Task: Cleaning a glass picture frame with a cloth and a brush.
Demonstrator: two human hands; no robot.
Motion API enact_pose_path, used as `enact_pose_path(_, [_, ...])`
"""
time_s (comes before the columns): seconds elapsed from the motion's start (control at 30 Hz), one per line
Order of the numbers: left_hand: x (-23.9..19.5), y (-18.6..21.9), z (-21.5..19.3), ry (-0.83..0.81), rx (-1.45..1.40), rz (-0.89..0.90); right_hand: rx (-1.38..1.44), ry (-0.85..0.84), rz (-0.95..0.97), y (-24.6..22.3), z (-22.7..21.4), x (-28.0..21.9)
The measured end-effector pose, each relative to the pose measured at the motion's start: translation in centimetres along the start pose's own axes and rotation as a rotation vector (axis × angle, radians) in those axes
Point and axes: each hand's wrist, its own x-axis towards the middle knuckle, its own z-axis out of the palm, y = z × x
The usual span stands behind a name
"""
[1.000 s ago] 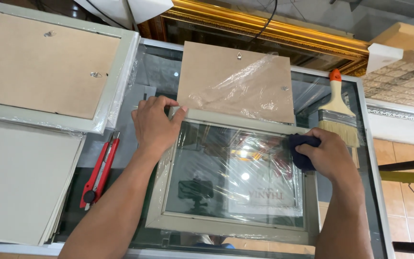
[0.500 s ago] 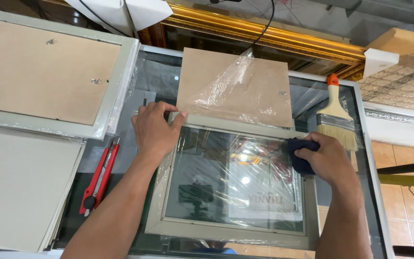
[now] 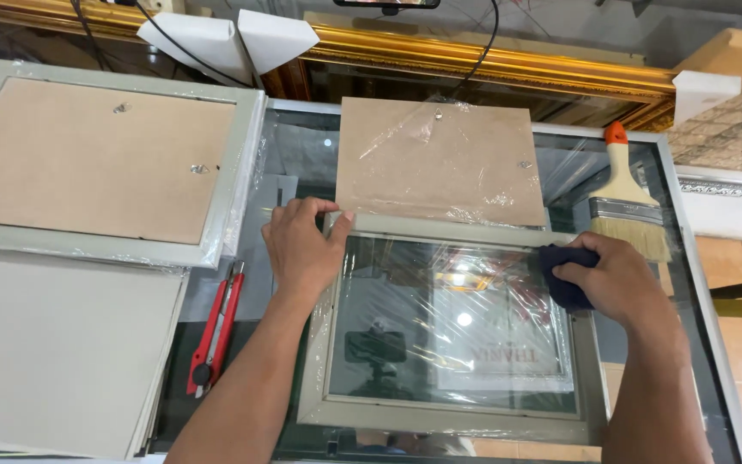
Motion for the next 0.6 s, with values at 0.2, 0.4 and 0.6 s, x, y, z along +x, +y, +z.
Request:
enact_pose_path(0.2, [0.2,-0.4,0.0,0.046,-0.016,0.022,0.008,-0.001,-0.068,0.7,0.4,0.7])
enact_pose_path(0.4, [0.1,-0.4,0.1,0.058,-0.029,0.031,0.022,0.016,-0.047,0.3,0.2,0.3])
enact_pose_path(0.6, [-0.5,-0.4,-0.4,0.019,-0.041,0.002,-0.053,-0.006,-0.002,-0.4,0.3,-0.7])
